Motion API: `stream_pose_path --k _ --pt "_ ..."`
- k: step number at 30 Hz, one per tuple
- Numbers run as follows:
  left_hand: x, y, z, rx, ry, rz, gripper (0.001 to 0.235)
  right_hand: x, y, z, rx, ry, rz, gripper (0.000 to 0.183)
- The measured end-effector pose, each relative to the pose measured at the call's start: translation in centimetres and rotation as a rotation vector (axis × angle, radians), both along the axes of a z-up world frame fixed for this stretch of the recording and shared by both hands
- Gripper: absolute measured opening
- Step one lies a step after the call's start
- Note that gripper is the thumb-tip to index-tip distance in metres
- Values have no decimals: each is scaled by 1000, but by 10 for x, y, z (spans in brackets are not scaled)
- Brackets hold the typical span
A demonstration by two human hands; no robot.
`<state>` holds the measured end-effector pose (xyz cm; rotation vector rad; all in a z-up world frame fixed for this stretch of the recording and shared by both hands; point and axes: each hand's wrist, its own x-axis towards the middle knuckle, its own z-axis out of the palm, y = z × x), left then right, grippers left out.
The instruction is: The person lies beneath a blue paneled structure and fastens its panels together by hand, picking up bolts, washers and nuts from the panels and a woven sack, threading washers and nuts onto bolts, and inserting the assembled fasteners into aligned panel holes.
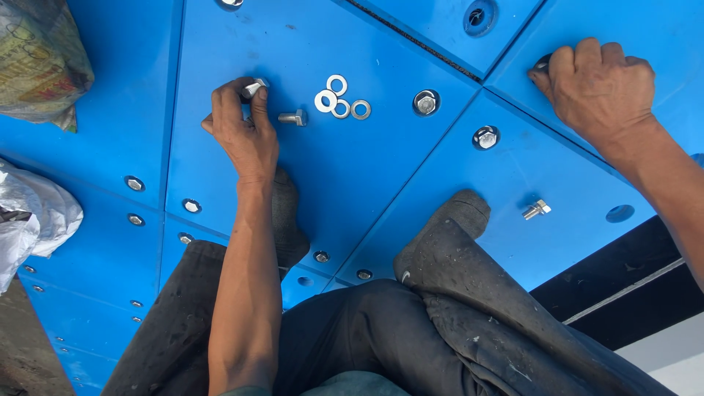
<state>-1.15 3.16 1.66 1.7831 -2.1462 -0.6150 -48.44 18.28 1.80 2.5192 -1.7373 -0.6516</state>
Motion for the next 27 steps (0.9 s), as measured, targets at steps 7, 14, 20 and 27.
stream_pose_path --k 7,14,20,27 --pt "-30 -26 33 80 501 173 11 4 15 6 -86 26 -77 50" --pt "-46 -29 46 251 432 17 9 13 -4 11 178 18 -206 52" --pt "-41 -33 51 504 191 -106 17 -24 67 -60 -16 79 -85 35" --pt "-62 -36 62 509 155 -140 12 2 23 -10 -8 -12 -177 60"
